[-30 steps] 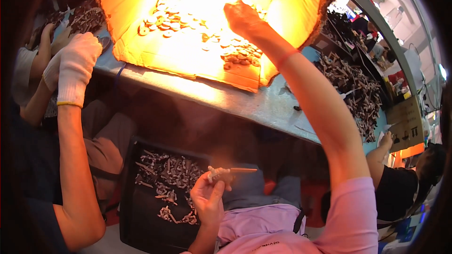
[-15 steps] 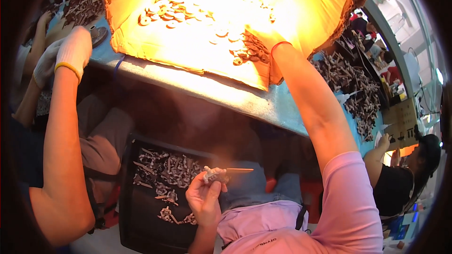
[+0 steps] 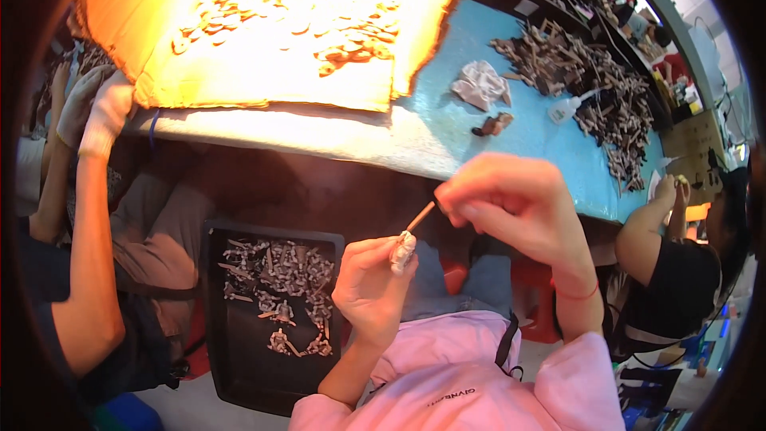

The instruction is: The person assembles plastic figurines by applying glue from a bottle to toy parts and joining them by hand.

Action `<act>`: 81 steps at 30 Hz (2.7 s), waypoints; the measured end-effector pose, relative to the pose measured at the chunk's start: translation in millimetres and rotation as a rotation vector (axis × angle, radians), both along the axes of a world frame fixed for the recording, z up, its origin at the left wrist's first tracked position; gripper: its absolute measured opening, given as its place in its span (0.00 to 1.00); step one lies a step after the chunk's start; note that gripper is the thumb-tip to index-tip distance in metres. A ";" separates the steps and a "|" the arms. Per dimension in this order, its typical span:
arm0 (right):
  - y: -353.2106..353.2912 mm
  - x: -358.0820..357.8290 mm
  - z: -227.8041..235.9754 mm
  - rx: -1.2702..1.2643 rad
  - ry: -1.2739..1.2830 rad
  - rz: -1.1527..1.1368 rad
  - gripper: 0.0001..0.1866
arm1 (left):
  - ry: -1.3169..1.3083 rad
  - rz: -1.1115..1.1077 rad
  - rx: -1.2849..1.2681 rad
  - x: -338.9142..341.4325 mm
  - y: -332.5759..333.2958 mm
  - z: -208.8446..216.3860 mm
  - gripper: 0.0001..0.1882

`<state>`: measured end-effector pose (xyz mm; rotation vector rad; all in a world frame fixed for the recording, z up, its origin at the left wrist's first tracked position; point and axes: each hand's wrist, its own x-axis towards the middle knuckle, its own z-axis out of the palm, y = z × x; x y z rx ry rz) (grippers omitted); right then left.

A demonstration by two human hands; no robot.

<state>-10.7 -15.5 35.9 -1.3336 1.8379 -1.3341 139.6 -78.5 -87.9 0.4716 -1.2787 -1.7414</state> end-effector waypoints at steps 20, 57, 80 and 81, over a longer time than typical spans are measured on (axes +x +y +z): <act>137.4 -24.3 -60.5 -0.239 -0.924 -0.241 0.09 | -0.130 0.141 -0.999 -78.6 73.1 9.8 0.16; 131.1 -22.6 -62.9 -0.312 -0.769 -0.292 0.08 | -0.142 -0.262 -0.545 -82.0 61.1 42.4 0.20; 142.7 -18.9 -49.7 -0.215 -0.647 -0.306 0.11 | -0.167 -0.293 -0.593 -83.1 62.8 42.8 0.21; 143.3 -18.1 -47.6 -0.211 -0.637 -0.328 0.14 | -0.163 -0.301 -0.600 -83.3 62.7 42.3 0.21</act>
